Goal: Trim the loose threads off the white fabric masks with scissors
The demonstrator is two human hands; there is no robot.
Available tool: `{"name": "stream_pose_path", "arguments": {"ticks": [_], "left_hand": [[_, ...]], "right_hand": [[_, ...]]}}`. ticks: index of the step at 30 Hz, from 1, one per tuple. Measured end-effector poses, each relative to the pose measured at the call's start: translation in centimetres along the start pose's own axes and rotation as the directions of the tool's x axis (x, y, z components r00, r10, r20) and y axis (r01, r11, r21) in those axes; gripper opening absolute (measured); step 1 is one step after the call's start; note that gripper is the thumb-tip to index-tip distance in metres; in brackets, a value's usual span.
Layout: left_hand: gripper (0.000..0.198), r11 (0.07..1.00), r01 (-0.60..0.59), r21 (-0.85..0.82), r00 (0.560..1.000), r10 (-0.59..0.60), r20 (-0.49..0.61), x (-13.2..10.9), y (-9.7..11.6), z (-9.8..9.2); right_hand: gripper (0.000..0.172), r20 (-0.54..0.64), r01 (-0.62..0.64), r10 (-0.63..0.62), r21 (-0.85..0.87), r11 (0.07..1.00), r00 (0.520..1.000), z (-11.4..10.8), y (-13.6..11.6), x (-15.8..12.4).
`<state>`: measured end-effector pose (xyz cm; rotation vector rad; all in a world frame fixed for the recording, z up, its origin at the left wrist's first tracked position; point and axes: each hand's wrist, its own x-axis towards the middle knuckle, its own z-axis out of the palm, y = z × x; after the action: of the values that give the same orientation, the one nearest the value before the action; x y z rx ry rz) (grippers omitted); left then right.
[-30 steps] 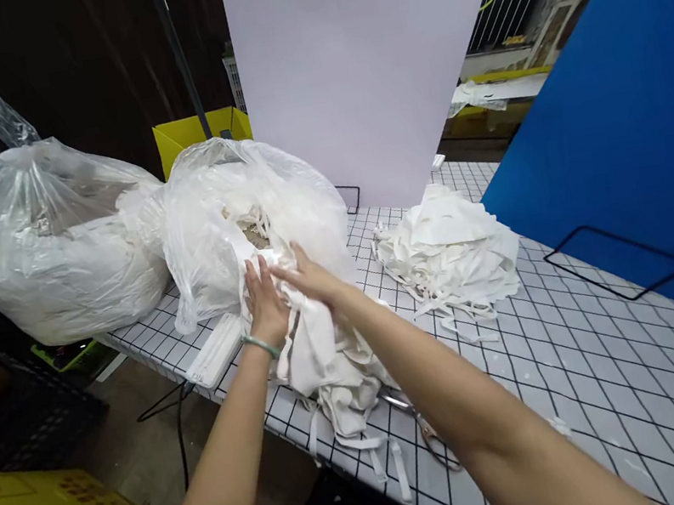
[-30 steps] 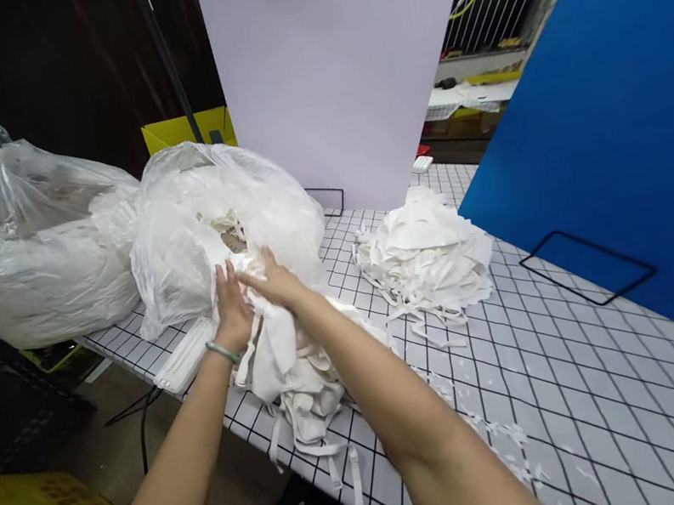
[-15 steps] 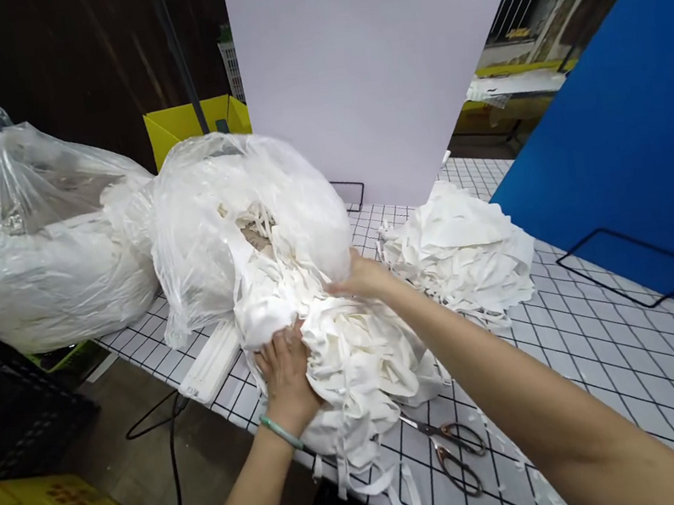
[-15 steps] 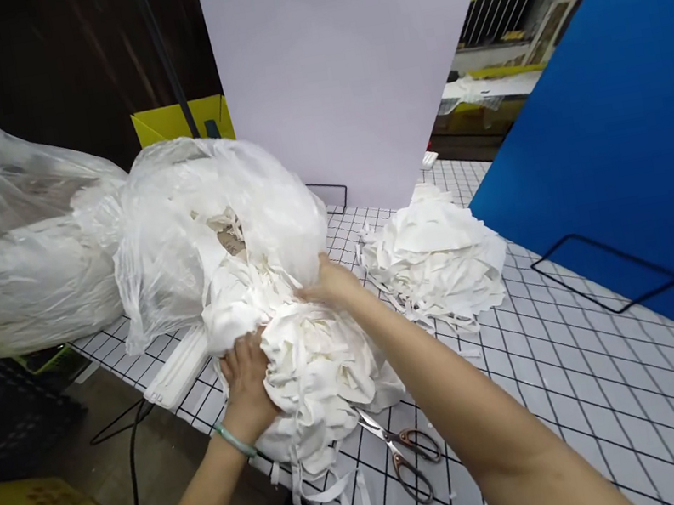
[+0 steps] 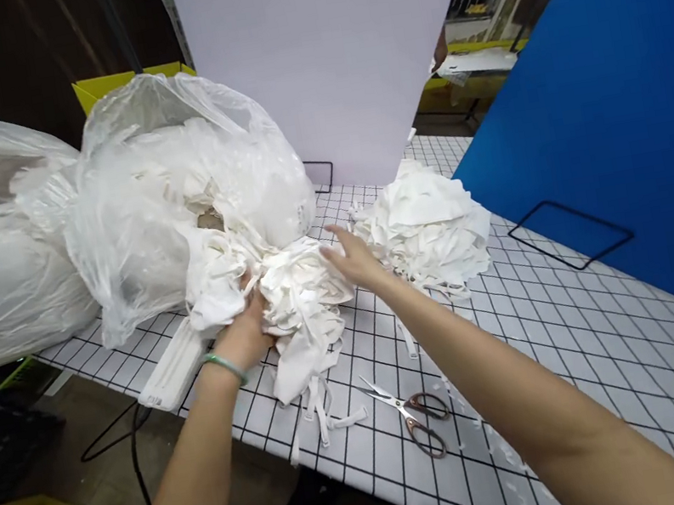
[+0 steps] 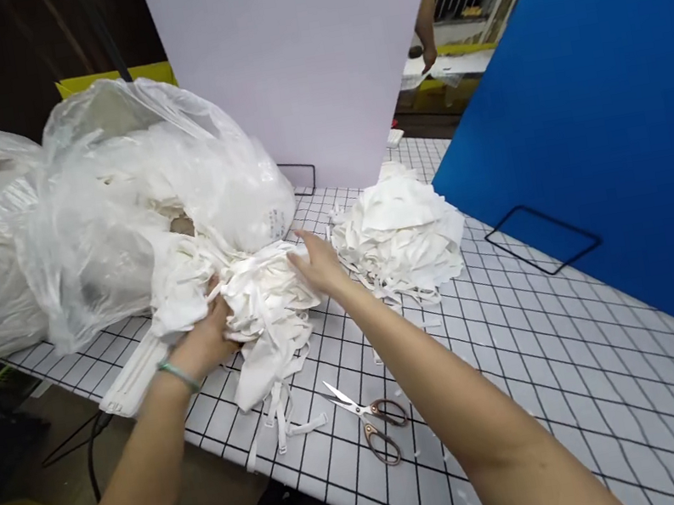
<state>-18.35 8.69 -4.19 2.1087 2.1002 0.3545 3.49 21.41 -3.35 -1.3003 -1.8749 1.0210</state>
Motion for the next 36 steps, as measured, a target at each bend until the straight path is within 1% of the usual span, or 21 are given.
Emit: {"name": "stream_pose_path", "arguments": {"ticks": [2, 4, 6, 7, 8, 10, 12, 14, 16, 18, 20, 22, 24, 26, 27, 28, 30, 31, 33, 35, 36], "left_hand": [[0.065, 0.999, 0.019, 0.038, 1.000, -0.019, 0.000, -2.0, 0.2, -1.7], [0.037, 0.997, 0.056, 0.058, 0.989, -0.047, -0.142, -3.6, 1.8, -2.7], [0.035, 0.998, 0.005, 0.061, 0.957, 0.013, -0.288, -4.0, 4.3, -2.5], [0.044, 0.995, -0.057, 0.077, 0.950, 0.078, -0.303, -3.8, 5.5, -1.9], [0.057, 0.986, -0.128, 0.103, 0.953, 0.152, -0.262, -3.4, 6.5, -1.0], [0.080, 0.960, -0.239, 0.145, 0.966, 0.250, -0.064, -2.3, 7.4, 0.8], [0.082, 0.949, -0.266, 0.167, 0.962, 0.251, 0.107, -1.5, 6.9, 2.1], [0.078, 0.950, -0.243, 0.196, 0.965, 0.215, 0.152, -1.4, 6.1, 2.5], [0.080, 0.952, -0.214, 0.220, 0.973, 0.186, 0.138, -2.0, 6.0, 2.1], [0.081, 0.954, -0.199, 0.223, 0.976, 0.174, 0.129, -2.6, 7.1, 1.8], [0.074, 0.949, -0.239, 0.204, 0.969, 0.219, 0.115, -2.9, 8.9, 2.0], [0.063, 0.934, -0.312, 0.176, 0.948, 0.293, 0.125, -2.8, 10.3, 2.7], [0.056, 0.920, -0.362, 0.154, 0.927, 0.338, 0.162, -2.4, 10.6, 3.6], [0.055, 0.917, -0.381, 0.117, 0.919, 0.362, 0.154, -2.3, 9.9, 4.0], [0.054, 0.917, -0.391, 0.073, 0.917, 0.381, 0.120, -2.4, 9.4, 3.8], [0.050, 0.917, -0.399, 0.004, 0.915, 0.398, 0.070, -2.6, 8.8, 3.5], [0.034, 0.911, -0.382, -0.156, 0.924, 0.381, -0.042, -3.4, 7.9, 2.1], [0.024, 0.913, -0.354, -0.203, 0.935, 0.342, -0.094, -3.9, 7.5, 1.2], [0.013, 0.938, -0.274, -0.214, 0.953, 0.234, -0.195, -4.9, 7.2, -0.6], [0.009, 0.958, -0.217, -0.186, 0.946, 0.159, -0.284, -5.7, 7.4, -1.8], [0.009, 0.957, -0.223, -0.188, 0.935, 0.155, -0.318, -6.1, 7.7, -2.0]], "right_hand": [[0.067, -0.019, -0.061, 0.060, -0.041, 0.997, 0.998, 0.1, 2.5, -2.8], [0.077, -0.029, -0.101, 0.100, -0.066, 0.993, 0.995, 0.8, 4.0, -4.8], [0.064, -0.025, -0.118, 0.116, -0.082, 0.990, 0.993, 1.7, 4.3, -6.4], [0.051, -0.006, -0.109, 0.109, -0.086, 0.990, 0.994, 2.1, 4.0, -7.2], [0.039, 0.029, -0.084, 0.087, -0.086, 0.993, 0.996, 2.6, 3.5, -8.2], [0.021, 0.123, -0.005, 0.014, -0.073, 0.997, 0.992, 3.5, 2.2, -10.5], [0.010, 0.208, 0.061, -0.048, -0.053, 0.997, 0.977, 3.9, 1.2, -12.7], [0.006, 0.236, 0.063, -0.051, -0.044, 0.997, 0.970, 3.4, 0.8, -13.8], [0.017, 0.144, -0.007, 0.016, -0.065, 0.998, 0.989, 1.9, 1.3, -12.9], [0.024, -0.040, -0.110, 0.106, -0.104, 0.989, 0.994, 0.1, 2.4, -10.3], [0.021, -0.165, -0.167, 0.145, -0.129, 0.977, 0.976, -1.4, 3.3, -7.3], [0.013, -0.187, -0.164, 0.138, -0.131, 0.978, 0.973, -2.3, 3.4, -5.4], [0.005, -0.179, -0.118, 0.096, -0.115, 0.986, 0.979, -2.6, 2.3, -5.7], [0.009, -0.157, 0.003, -0.013, -0.063, 0.998, 0.987, -2.5, 0.6, -8.3], [0.012, -0.128, 0.095, -0.098, -0.025, 0.995, 0.987, -2.3, -0.3, -10.1], [0.012, -0.063, 0.239, -0.236, 0.048, 0.970, 0.970, -2.1, -1.0, -12.1], [0.006, 0.094, 0.469, -0.486, 0.159, 0.869, 0.869, -1.3, -1.9, -16.1], [0.006, 0.135, 0.527, -0.550, 0.173, 0.832, 0.824, -0.8, -1.9, -17.7], [0.010, 0.171, 0.562, -0.579, 0.140, 0.815, 0.797, 0.3, -1.3, -20.4], [0.012, 0.201, 0.569, -0.566, 0.052, 0.821, 0.799, 1.5, -0.3, -22.2], [0.012, 0.235, 0.580, -0.564, -0.001, 0.815, 0.792, 2.1, 0.1, -23.0]]}}
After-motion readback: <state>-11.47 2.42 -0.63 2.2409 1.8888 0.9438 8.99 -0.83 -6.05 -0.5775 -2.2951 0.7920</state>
